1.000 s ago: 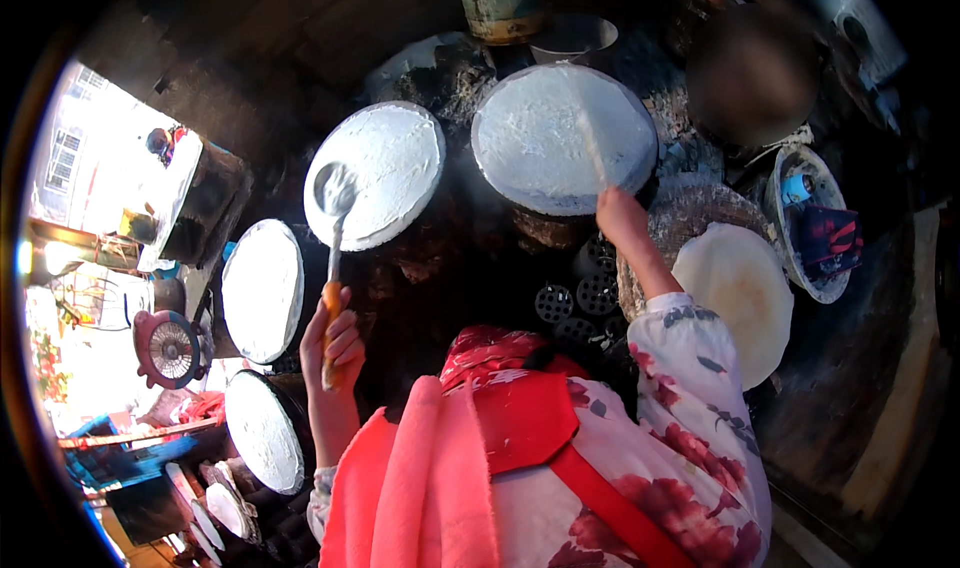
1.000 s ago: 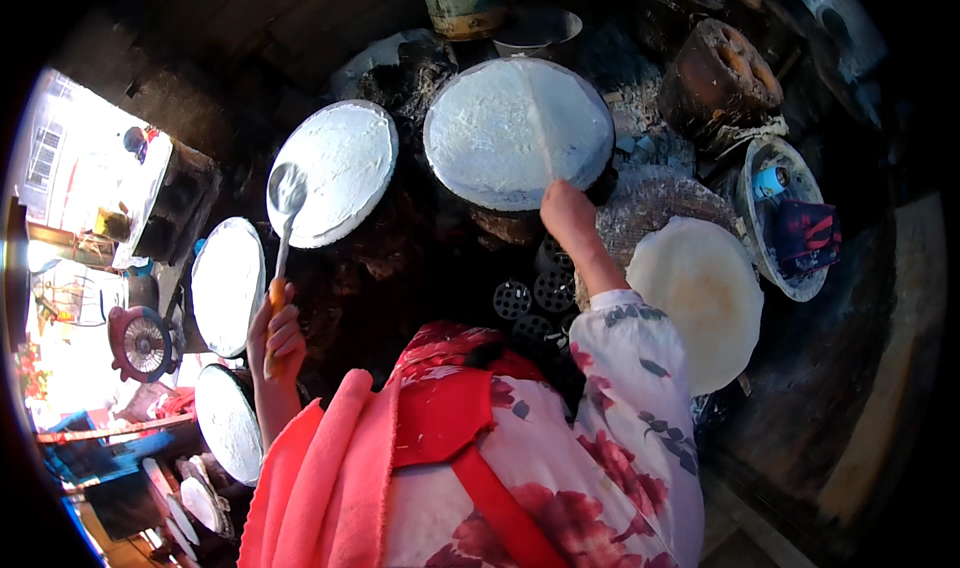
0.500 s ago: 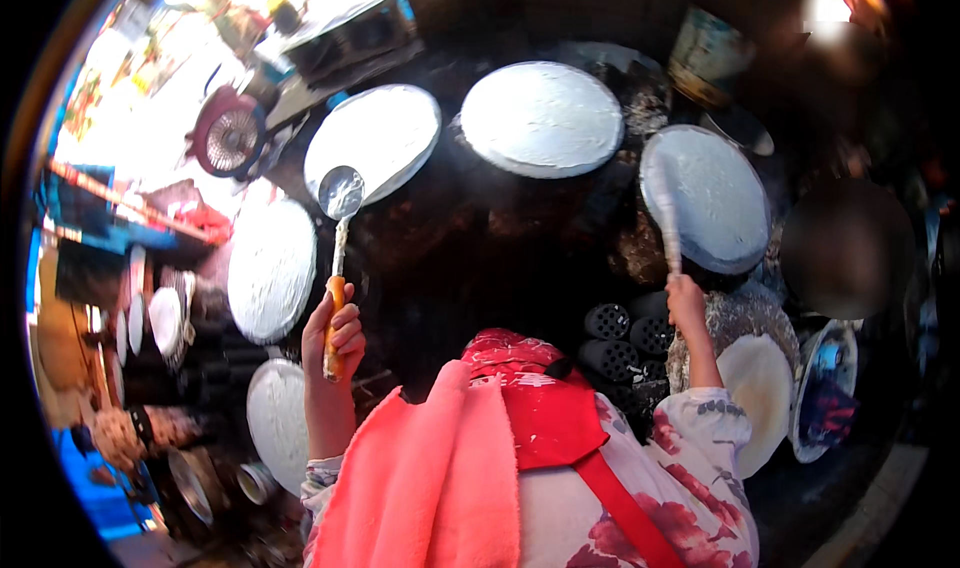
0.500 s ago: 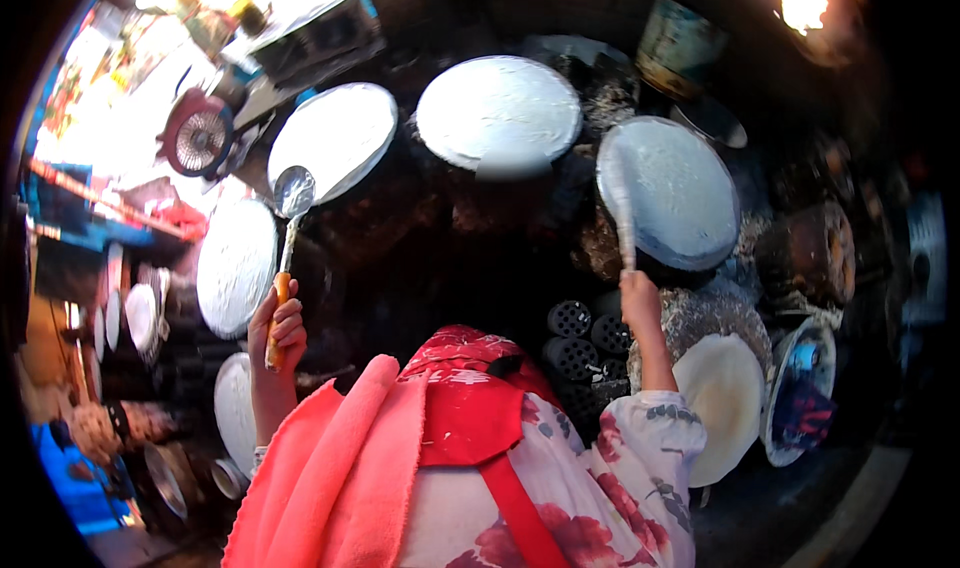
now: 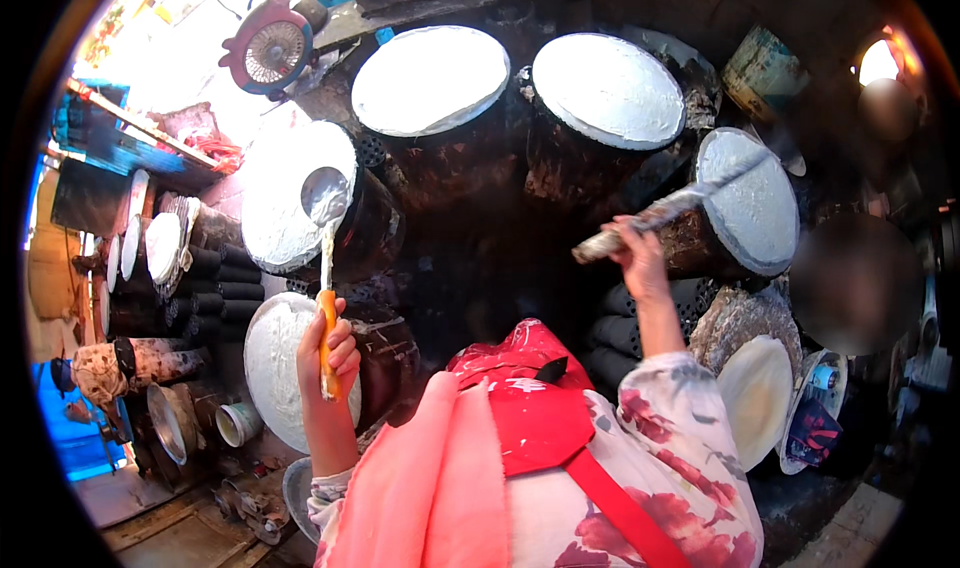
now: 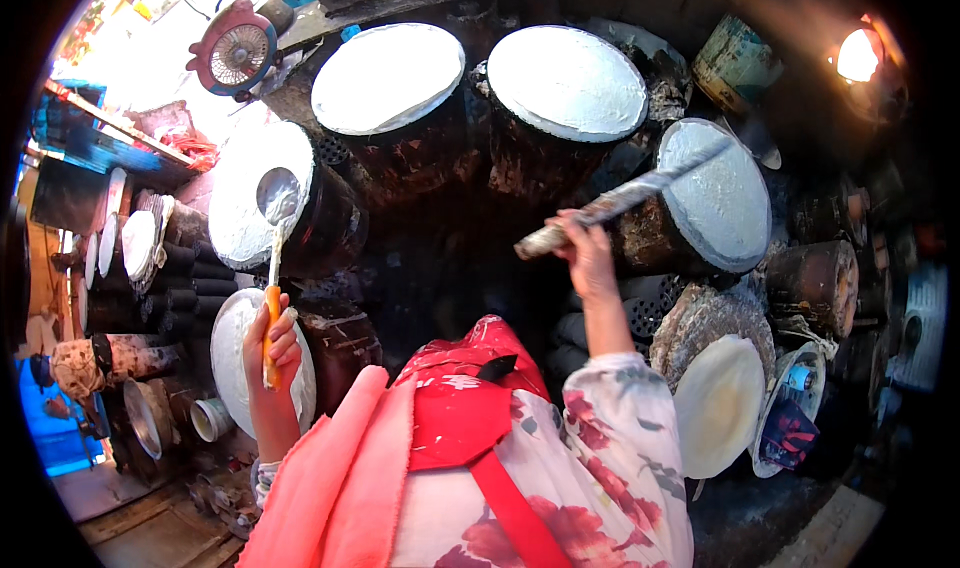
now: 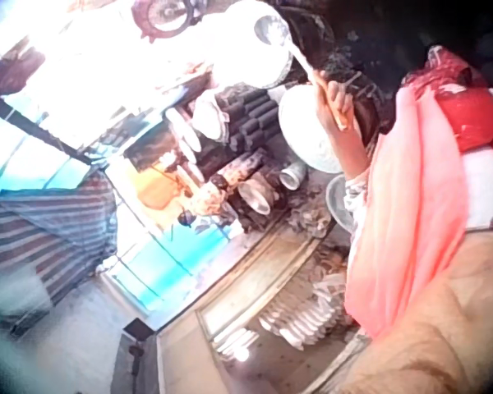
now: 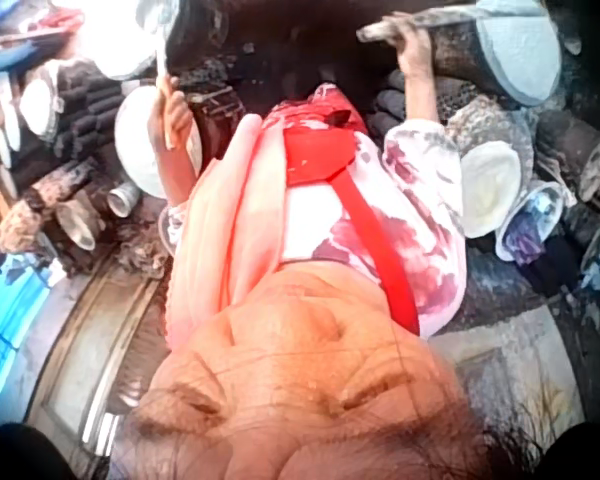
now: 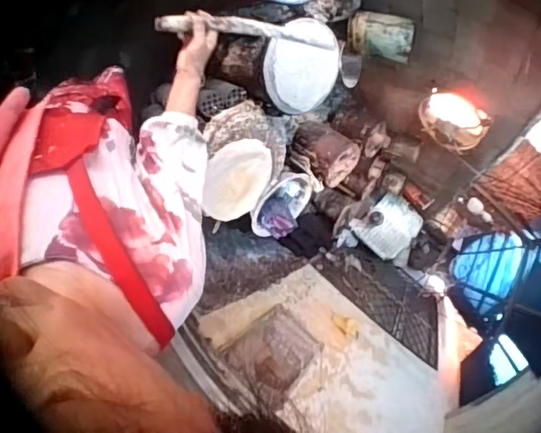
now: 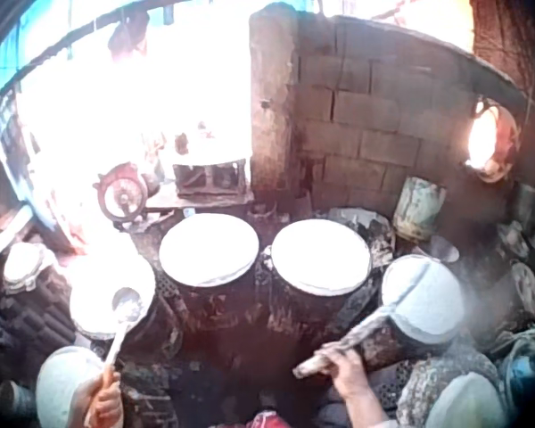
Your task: The person scoops white batter from a large metal basin using a ladle and pours it onto several hot, round griddles. They use a long, thin metal spatula to spread the batter evenly into thin, circular layers. The person repeatedly checks the cooking progress and flips the cakes to cook the other side.
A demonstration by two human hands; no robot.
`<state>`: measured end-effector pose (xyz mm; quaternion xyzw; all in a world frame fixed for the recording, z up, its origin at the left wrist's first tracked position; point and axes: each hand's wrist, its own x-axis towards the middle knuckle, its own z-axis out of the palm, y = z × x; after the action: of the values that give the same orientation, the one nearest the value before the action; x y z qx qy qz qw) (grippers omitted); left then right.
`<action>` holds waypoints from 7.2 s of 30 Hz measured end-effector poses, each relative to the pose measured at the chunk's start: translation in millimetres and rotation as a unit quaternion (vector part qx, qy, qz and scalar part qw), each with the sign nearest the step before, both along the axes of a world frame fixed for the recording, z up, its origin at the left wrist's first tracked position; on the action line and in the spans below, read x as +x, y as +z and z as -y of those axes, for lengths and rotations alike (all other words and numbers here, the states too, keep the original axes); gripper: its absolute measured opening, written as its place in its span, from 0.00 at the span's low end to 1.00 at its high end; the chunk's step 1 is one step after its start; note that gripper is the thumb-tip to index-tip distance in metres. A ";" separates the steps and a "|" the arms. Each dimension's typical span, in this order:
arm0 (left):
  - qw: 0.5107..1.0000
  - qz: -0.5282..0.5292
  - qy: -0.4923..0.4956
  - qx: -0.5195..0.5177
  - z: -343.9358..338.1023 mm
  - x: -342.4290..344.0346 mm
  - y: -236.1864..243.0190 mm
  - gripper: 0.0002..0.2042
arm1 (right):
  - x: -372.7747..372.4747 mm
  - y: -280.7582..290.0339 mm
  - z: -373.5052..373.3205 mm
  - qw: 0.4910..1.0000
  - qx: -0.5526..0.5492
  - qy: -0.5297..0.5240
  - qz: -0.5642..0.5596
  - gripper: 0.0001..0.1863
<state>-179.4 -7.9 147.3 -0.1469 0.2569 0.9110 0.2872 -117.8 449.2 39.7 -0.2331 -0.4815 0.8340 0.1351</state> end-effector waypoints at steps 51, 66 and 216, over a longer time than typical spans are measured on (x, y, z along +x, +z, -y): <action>0.992 0.031 0.117 -0.021 36.4 -24.2 20.1 0.21 | -202.5 -122.0 123.9 0.922 0.356 -0.144 0.055 0.10; 0.960 0.021 0.265 0.086 -7.7 -26.0 33.0 0.21 | -388.0 -36.9 63.6 0.430 0.815 0.293 -0.255 0.02; 0.740 -0.192 0.599 -0.239 183.0 479.1 30.5 0.18 | 13.6 -103.1 301.5 0.764 0.363 0.530 -0.051 0.14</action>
<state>299.7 -190.8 177.8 -0.1568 0.3753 0.8126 -0.4174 -104.2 147.8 -63.4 0.1687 -0.7876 0.5461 -0.2300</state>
